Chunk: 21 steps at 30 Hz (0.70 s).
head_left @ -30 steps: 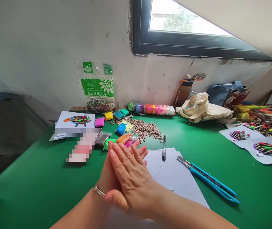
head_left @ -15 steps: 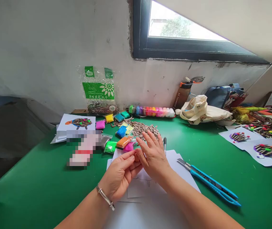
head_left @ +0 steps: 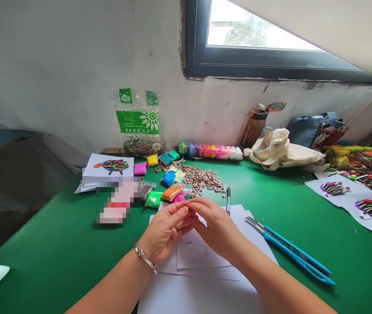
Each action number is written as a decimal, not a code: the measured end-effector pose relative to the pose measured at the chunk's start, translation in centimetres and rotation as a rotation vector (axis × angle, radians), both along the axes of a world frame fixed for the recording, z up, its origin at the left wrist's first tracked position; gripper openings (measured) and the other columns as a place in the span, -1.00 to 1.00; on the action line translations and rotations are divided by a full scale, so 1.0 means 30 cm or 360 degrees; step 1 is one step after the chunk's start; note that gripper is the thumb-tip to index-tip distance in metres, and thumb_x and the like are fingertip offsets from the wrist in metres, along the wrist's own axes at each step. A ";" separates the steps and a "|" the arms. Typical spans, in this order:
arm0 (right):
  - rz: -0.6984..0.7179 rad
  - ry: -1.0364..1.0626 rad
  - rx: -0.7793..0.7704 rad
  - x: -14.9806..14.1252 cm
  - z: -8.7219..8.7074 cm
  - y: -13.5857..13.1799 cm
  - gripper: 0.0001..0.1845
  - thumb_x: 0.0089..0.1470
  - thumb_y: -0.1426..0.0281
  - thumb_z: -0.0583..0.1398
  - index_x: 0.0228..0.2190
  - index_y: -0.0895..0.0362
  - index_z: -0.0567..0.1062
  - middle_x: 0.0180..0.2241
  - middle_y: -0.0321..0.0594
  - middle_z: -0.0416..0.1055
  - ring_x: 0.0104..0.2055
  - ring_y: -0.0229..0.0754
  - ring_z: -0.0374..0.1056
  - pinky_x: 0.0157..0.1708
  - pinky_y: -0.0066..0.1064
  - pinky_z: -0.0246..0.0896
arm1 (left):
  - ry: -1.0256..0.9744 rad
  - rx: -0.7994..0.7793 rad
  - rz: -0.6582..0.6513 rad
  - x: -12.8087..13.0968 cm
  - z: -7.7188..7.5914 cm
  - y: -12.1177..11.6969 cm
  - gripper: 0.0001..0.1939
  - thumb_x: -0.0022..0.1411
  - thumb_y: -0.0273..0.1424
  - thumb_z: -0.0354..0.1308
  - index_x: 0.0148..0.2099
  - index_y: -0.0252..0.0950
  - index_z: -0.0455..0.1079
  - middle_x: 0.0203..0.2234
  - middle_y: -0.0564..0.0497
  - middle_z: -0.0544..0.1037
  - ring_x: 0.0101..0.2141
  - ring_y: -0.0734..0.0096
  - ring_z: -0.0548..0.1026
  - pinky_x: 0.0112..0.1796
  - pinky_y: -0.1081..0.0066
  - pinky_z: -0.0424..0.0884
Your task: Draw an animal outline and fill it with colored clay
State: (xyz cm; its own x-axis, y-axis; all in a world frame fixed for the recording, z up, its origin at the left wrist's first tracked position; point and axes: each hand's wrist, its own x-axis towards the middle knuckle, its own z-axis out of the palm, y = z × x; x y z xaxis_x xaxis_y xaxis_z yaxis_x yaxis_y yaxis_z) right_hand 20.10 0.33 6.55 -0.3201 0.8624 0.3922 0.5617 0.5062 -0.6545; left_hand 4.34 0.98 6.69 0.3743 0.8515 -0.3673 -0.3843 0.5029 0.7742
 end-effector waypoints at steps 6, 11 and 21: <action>-0.0121 0.0105 0.0070 0.010 -0.016 -0.007 -0.82 0.07 0.59 0.13 -0.29 0.13 0.45 -0.17 -0.12 0.45 -0.16 -0.10 0.36 -0.17 -0.23 0.31 | 0.0143 0.0065 -0.0175 -0.004 -0.013 -0.004 -0.65 0.08 -0.18 0.36 -0.16 -0.30 0.54 -0.29 -0.09 0.57 -0.20 0.24 0.53 -0.13 0.27 0.38; 0.0024 0.0378 -0.0505 0.035 0.015 -0.013 -0.76 0.08 0.43 0.19 -0.16 0.09 0.45 -0.21 -0.20 0.48 -0.20 -0.16 0.41 -0.20 -0.31 0.33 | 0.0332 0.0202 -0.0098 -0.006 0.002 -0.002 -0.63 -0.02 -0.20 0.42 -0.20 -0.33 0.58 -0.39 -0.06 0.58 -0.33 0.30 0.52 -0.19 0.30 0.39; -0.0058 0.0434 -0.0871 0.040 0.011 -0.006 -0.75 0.14 0.26 0.15 -0.48 0.14 0.46 -0.51 -0.28 0.45 -0.47 -0.27 0.31 -0.47 -0.46 0.18 | 0.0576 0.0481 -0.0235 -0.008 0.025 0.000 -0.68 -0.01 -0.17 0.39 -0.32 -0.33 0.61 -0.49 -0.07 0.58 -0.40 0.28 0.51 -0.29 0.34 0.41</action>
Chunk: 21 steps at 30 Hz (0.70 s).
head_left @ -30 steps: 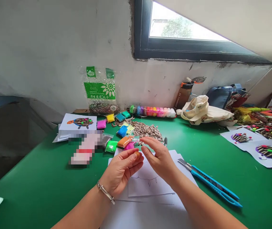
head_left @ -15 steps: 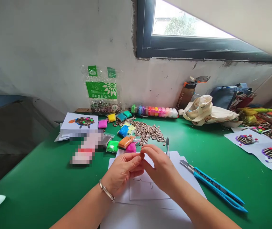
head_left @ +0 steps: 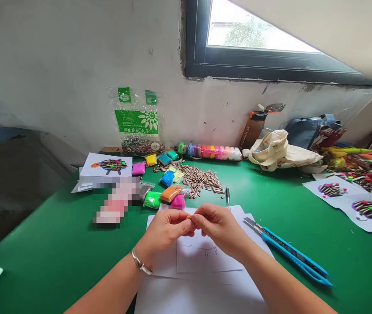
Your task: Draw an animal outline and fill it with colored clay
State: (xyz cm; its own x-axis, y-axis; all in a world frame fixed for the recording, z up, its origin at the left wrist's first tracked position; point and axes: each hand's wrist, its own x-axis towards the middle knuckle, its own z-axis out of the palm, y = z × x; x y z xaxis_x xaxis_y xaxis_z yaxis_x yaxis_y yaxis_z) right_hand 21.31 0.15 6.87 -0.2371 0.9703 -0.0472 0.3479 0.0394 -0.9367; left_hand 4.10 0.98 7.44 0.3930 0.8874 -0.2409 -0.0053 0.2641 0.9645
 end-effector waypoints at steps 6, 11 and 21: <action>-0.0088 0.0089 0.0045 -0.002 -0.007 -0.001 -0.75 0.09 0.25 0.18 -0.51 0.14 0.42 -0.54 -0.30 0.38 -0.50 -0.30 0.25 -0.52 -0.48 0.13 | -0.0011 -0.0049 0.0018 -0.003 -0.004 0.003 -0.67 0.02 -0.14 0.37 -0.31 -0.33 0.60 -0.42 -0.08 0.59 -0.36 0.28 0.52 -0.25 0.31 0.43; -0.0063 0.0193 -0.0256 0.004 -0.008 0.013 -0.69 0.08 0.13 0.20 -0.35 0.14 0.46 -0.49 -0.30 0.43 -0.59 -0.36 0.21 -0.62 -0.51 0.11 | 0.0048 0.0085 0.0051 -0.001 0.006 0.007 -0.65 -0.01 -0.11 0.37 -0.38 -0.35 0.60 -0.51 -0.06 0.56 -0.46 0.32 0.48 -0.35 0.34 0.44; 0.0088 0.0238 -0.0281 -0.001 -0.015 0.006 -0.70 0.11 0.22 0.18 -0.54 0.15 0.39 -0.63 -0.36 0.34 -0.61 -0.38 0.20 -0.62 -0.55 0.06 | -0.0126 -0.0021 0.0093 -0.003 -0.011 0.001 -0.49 0.01 0.01 0.32 -0.19 -0.33 0.56 -0.45 -0.08 0.60 -0.43 0.28 0.54 -0.33 0.32 0.45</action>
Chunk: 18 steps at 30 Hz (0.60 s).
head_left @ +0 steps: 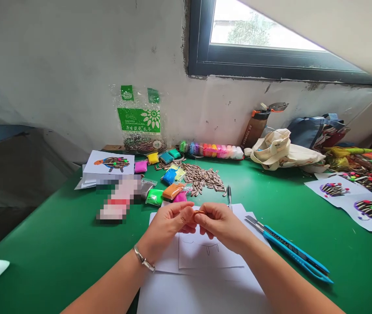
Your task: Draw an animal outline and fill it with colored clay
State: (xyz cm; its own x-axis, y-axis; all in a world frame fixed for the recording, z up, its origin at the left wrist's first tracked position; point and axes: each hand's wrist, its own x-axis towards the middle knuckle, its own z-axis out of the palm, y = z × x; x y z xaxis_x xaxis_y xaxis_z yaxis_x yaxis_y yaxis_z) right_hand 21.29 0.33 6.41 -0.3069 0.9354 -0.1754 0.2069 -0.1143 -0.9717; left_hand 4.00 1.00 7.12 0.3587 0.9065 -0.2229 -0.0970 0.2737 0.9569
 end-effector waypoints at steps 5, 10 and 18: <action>0.0052 -0.0083 -0.0041 0.022 0.002 0.012 -0.64 0.09 0.11 0.19 -0.44 0.17 0.49 -0.51 -0.28 0.43 -0.54 -0.33 0.28 -0.58 -0.52 0.15 | 0.0103 0.0041 -0.0055 -0.005 0.009 0.013 -0.56 -0.09 -0.05 0.40 -0.42 -0.38 0.58 -0.56 -0.06 0.55 -0.47 0.31 0.50 -0.37 0.35 0.45; 0.0081 0.0011 0.0045 0.024 0.021 0.011 -0.69 0.13 0.17 0.17 -0.46 0.16 0.48 -0.45 -0.28 0.43 -0.46 -0.32 0.29 -0.50 -0.51 0.19 | 0.0113 0.0097 -0.0044 -0.004 0.015 0.010 -0.62 -0.03 -0.11 0.39 -0.45 -0.38 0.57 -0.57 -0.08 0.55 -0.52 0.36 0.47 -0.44 0.39 0.43; -0.0051 0.0000 0.0089 0.009 -0.006 0.002 -0.70 0.12 0.21 0.17 -0.53 0.16 0.43 -0.57 -0.32 0.38 -0.57 -0.35 0.27 -0.59 -0.54 0.11 | 0.0111 0.0087 -0.0095 0.002 0.010 -0.001 -0.66 0.02 -0.14 0.37 -0.36 -0.35 0.57 -0.47 -0.07 0.57 -0.42 0.32 0.50 -0.33 0.37 0.43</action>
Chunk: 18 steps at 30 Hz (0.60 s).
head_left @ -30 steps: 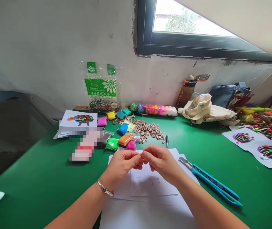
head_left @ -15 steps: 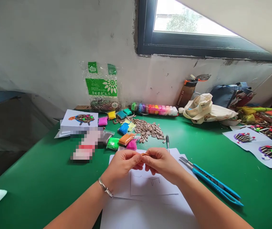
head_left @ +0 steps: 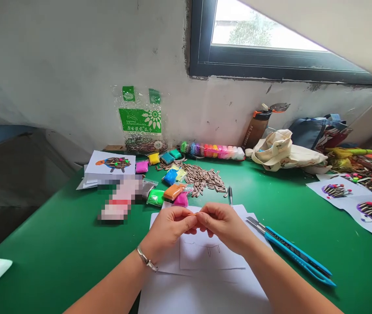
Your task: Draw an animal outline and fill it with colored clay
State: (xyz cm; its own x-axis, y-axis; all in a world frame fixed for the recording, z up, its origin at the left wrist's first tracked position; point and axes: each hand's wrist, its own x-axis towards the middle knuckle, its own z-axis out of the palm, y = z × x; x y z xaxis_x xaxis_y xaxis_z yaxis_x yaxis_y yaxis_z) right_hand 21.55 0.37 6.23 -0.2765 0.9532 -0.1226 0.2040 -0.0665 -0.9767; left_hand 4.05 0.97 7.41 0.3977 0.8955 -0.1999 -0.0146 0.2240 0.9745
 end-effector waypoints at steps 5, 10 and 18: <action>0.0105 0.0087 -0.0322 0.005 0.028 0.005 -0.65 0.04 0.12 0.23 -0.45 0.18 0.44 -0.48 -0.27 0.44 -0.61 -0.37 0.29 -0.68 -0.57 0.01 | 0.0105 0.0048 0.0040 -0.002 0.018 0.006 -0.64 -0.04 -0.10 0.37 -0.45 -0.35 0.55 -0.56 -0.04 0.53 -0.51 0.35 0.46 -0.42 0.39 0.39; 0.0218 0.0165 -0.0377 -0.005 0.029 -0.004 -0.67 0.01 0.17 0.25 -0.54 0.17 0.36 -0.62 -0.35 0.36 -0.66 -0.40 0.24 -0.69 -0.58 0.00 | 0.0039 0.0036 0.0045 0.000 0.015 0.001 -0.59 0.00 -0.05 0.33 -0.47 -0.35 0.50 -0.58 -0.01 0.49 -0.52 0.38 0.45 -0.44 0.41 0.38; 0.0287 0.0107 -0.0305 0.013 0.023 -0.002 -0.67 0.03 0.14 0.25 -0.43 0.18 0.46 -0.48 -0.27 0.44 -0.54 -0.32 0.36 -0.59 -0.53 0.19 | 0.0157 0.0057 -0.0022 -0.017 -0.005 0.017 -0.58 -0.01 -0.04 0.33 -0.43 -0.36 0.52 -0.58 -0.01 0.49 -0.49 0.40 0.42 -0.41 0.42 0.35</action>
State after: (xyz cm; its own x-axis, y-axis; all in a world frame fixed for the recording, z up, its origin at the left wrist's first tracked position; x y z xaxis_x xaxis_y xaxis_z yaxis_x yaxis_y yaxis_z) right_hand 21.93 0.32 6.92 -0.4532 0.8489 -0.2718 0.1645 -0.2200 -0.9615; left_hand 3.53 1.48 7.26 0.3900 0.8974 -0.2065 0.0844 0.1884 0.9785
